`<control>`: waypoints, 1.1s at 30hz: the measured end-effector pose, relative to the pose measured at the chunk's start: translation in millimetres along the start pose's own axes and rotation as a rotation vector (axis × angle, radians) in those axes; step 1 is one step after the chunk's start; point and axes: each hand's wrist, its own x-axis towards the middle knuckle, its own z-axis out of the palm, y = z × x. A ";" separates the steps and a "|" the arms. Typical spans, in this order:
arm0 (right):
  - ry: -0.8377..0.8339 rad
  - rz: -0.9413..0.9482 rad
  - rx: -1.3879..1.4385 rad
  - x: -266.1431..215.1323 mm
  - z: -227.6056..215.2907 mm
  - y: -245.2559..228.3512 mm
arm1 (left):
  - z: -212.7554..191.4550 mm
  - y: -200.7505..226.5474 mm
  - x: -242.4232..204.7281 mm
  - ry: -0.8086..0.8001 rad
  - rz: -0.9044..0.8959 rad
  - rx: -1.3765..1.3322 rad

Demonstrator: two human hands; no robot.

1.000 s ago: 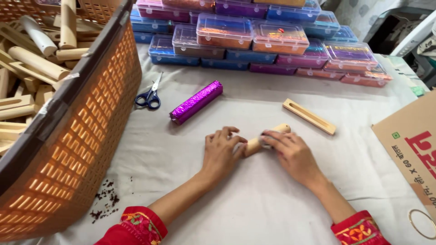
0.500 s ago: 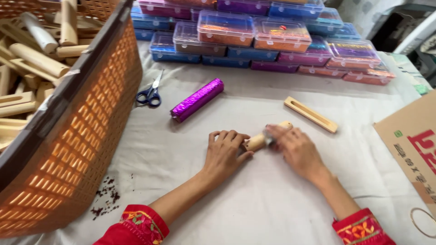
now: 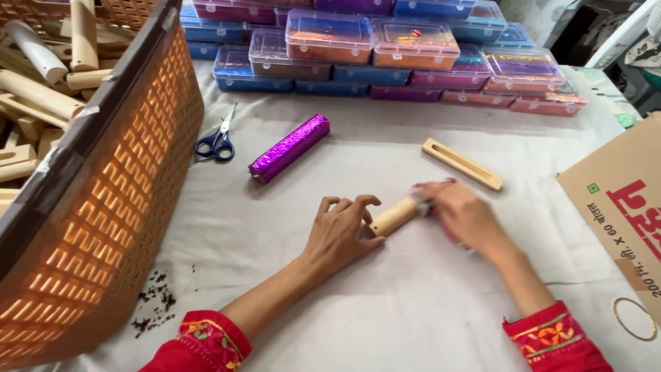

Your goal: Cleaning and wiping wooden cylinders and rectangular cases with a cloth.

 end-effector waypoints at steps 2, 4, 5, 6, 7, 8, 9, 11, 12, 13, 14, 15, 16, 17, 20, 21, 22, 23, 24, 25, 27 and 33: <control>0.002 0.148 -0.031 -8.7 1.0 17.2 | 0.3 -2.5 -0.9 0.004 0.007 0.008; 0.001 0.295 -0.077 -13.8 2.0 18.1 | 2.9 -1.7 -0.8 0.017 0.018 0.004; 0.041 0.180 -0.115 -11.6 5.9 9.8 | 2.3 -1.8 -0.7 0.015 0.013 0.005; 0.080 0.063 -0.153 -9.7 9.7 1.8 | 1.9 -1.5 -0.5 0.013 0.009 0.007; 0.080 0.060 -0.157 -4.1 10.2 -18.4 | 1.9 -1.7 -0.9 0.017 0.010 0.006; 0.071 -0.046 -0.077 1.2 10.5 -38.3 | 2.2 -1.6 -0.9 0.022 0.025 0.010; 0.063 -0.149 0.004 6.3 11.6 -58.5 | 1.9 -1.9 -0.9 0.023 0.041 0.016; 0.022 -0.160 -0.013 6.5 14.6 -62.6 | 3.0 -2.3 -3.2 0.052 0.062 0.035; -0.021 -0.169 -0.029 6.6 16.3 -64.6 | 3.5 -2.8 -3.9 0.079 0.081 0.053; -0.018 -0.160 -0.032 6.1 14.9 -54.4 | 4.5 -5.0 -3.5 0.073 0.089 0.050; 0.060 -0.158 -0.095 5.7 13.9 -44.0 | 5.6 -7.6 -2.9 0.086 0.109 0.058; 0.129 -0.153 -0.164 2.1 9.8 -32.7 | 10.2 -7.5 -2.3 0.101 0.127 0.055; 0.123 -0.142 -0.174 -2.2 8.7 -23.0 | 7.9 -6.1 -2.8 0.098 0.133 0.041; 0.181 -0.037 -0.220 -5.4 5.9 -12.0 | 6.4 -4.6 -2.1 0.097 0.133 0.038; 0.298 0.085 -0.249 -7.4 -5.8 -11.5 | 17.0 -10.8 -1.4 0.024 0.064 0.023; 0.352 0.095 -0.203 -4.3 -3.8 -18.8 | 20.1 -16.9 -7.0 -0.055 -0.026 0.029; 0.350 0.087 -0.197 -4.5 -4.4 -25.4 | 18.9 -11.9 -4.3 -0.050 -0.033 0.034; 0.311 0.030 -0.190 -1.1 -1.9 -33.0 | 14.1 -9.2 -3.4 -0.050 -0.031 0.046; 0.273 -0.028 -0.184 2.2 0.0 -40.9 | 8.9 -6.3 -2.2 -0.051 -0.029 0.058; 0.283 -0.044 -0.171 5.9 0.8 -47.5 | 11.1 -7.0 -1.4 -0.042 -0.037 0.078; 0.187 -0.192 -0.189 10.7 5.5 -62.9 | 14.9 -9.7 -4.3 0.250 0.147 0.161; 0.133 0.134 -0.246 -3.6 11.1 -17.2 | -7.1 9.5 1.3 0.094 0.125 0.131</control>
